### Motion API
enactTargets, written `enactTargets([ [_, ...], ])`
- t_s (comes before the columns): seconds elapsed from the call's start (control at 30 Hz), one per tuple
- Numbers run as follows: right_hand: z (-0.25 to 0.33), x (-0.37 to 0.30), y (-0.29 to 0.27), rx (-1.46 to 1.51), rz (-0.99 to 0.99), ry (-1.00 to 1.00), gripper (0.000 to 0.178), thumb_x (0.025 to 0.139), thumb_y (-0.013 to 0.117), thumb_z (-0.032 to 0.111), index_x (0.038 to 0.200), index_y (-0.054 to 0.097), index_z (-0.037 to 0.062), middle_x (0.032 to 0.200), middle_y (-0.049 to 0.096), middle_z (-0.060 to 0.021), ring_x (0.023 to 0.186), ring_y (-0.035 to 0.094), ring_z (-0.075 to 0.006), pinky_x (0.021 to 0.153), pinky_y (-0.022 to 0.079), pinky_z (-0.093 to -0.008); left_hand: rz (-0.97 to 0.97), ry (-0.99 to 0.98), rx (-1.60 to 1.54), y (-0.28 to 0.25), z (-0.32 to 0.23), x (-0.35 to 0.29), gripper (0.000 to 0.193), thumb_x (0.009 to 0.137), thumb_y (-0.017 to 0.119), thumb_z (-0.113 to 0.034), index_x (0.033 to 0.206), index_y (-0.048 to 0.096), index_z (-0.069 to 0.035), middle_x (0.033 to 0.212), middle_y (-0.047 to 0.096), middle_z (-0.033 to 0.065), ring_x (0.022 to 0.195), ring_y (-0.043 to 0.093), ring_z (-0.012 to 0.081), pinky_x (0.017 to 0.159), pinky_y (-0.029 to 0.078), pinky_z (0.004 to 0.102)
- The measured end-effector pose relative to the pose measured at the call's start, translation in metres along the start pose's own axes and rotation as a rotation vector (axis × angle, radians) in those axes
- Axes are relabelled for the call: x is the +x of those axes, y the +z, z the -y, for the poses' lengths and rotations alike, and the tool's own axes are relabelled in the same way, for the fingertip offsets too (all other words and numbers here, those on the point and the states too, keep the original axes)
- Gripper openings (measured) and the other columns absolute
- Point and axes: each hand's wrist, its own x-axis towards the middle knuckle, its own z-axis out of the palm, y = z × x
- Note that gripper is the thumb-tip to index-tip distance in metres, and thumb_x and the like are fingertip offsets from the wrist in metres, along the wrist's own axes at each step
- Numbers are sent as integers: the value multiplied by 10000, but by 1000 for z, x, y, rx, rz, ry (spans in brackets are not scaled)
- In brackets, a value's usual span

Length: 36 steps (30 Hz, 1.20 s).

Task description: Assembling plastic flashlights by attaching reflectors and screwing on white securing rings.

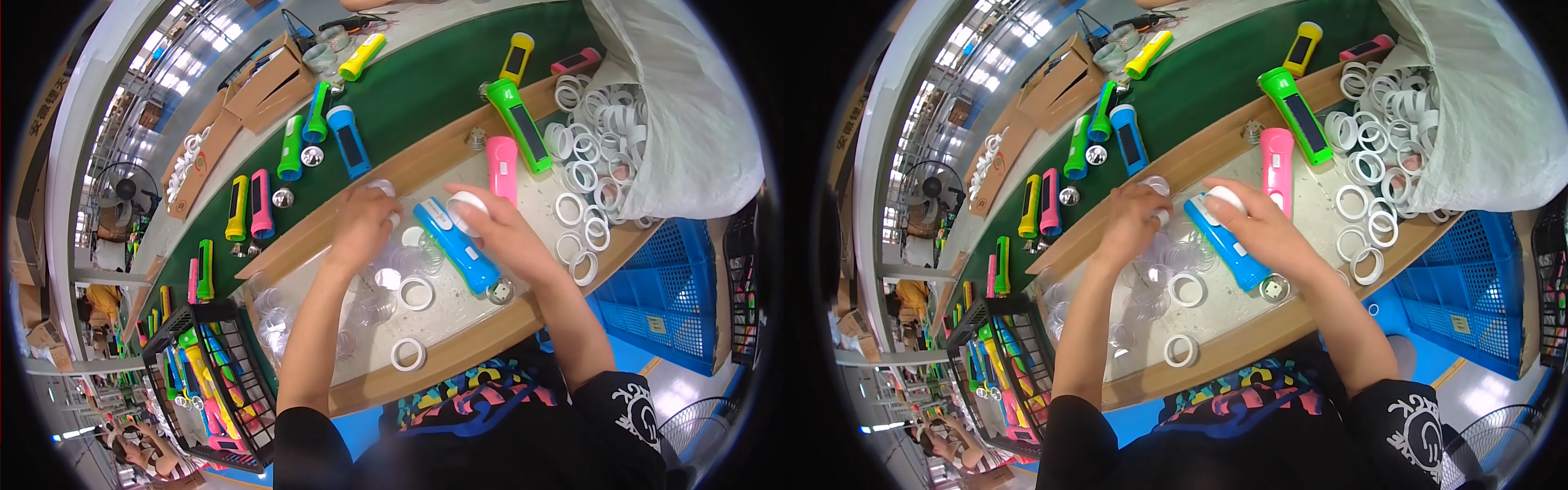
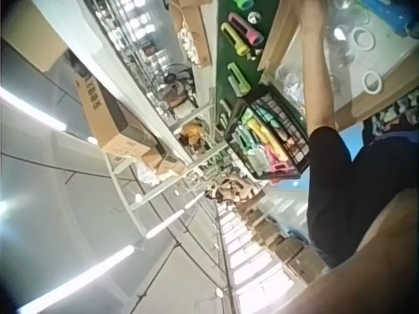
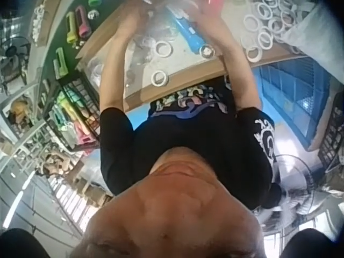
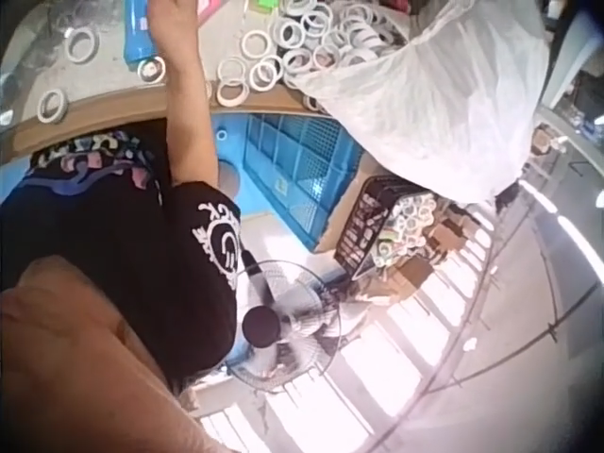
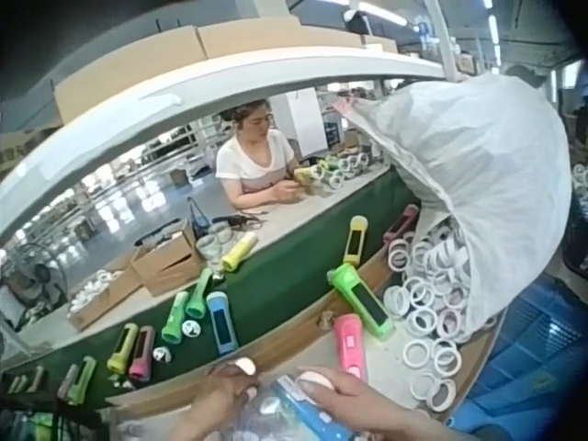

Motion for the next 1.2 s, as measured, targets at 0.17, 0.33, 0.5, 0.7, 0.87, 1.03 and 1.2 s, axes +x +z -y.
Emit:
enactTargets([
  [0.17, -7, 7, 10, 853, -20, 394, 485, 965, 371, 460, 1234, 469, 69, 862, 614, -74, 660, 493, -113, 562, 407, -263, -274, -315, -538, -21, 4, -5, 99, 735, 676, -38, 833, 675, -25, 732, 615, 36, 606, 524, 108, 538, 408, 247],
  [0.33, -22, 17, 12, 1048, 100, 440, 512, 967, 316, 494, 1059, 555, 51, 868, 627, -92, 668, 524, -137, 559, 421, -284, -119, -386, -1079, -41, -39, 11, 119, 763, 704, -50, 854, 662, 13, 712, 612, 16, 547, 519, 58, 491, 414, 203],
  [0.5, -23, 14, 2, 1161, 42, 463, 472, 968, 329, 473, 999, 555, 60, 869, 633, -109, 668, 559, -154, 559, 441, -288, -367, -126, -592, -19, -22, 83, 166, 797, 660, -52, 963, 663, -38, 834, 638, 15, 682, 564, 84, 579, 462, 226],
  [0.7, -18, 22, -2, 1177, -48, 485, 541, 962, 245, 525, 843, 526, 78, 883, 599, -152, 665, 516, -176, 532, 418, -285, -457, -290, 59, -8, 143, 208, 351, 798, 619, -213, 1120, 581, -78, 1015, 617, 206, 942, 592, 350, 815, 469, 414],
  [0.87, -14, 29, -13, 1137, -45, 531, 595, 946, 206, 566, 774, 477, 65, 904, 584, -196, 576, 504, -235, 504, 432, -322, -426, -365, 205, 12, 178, 281, 464, 795, 632, -281, 1113, 500, 29, 1064, 594, 245, 1009, 562, 398, 848, 452, 461],
  [1.03, -3, 35, -15, 1171, -119, 596, 597, 923, 241, 606, 785, 466, 70, 904, 583, -190, 565, 506, -233, 486, 427, -317, -366, -436, 376, 20, 185, 291, 496, 761, 678, -384, 1061, 555, -9, 958, 623, 203, 829, 615, 351, 761, 486, 436],
  [1.2, -11, 32, -17, 1264, -79, 488, 522, 957, 307, 507, 786, 488, 48, 901, 580, -159, 842, 517, -232, 634, 390, -334, -225, -548, -1023, -10, 141, 246, 412, 825, 621, -316, 1054, 588, 24, 921, 642, 128, 722, 637, 227, 657, 532, 340],
])
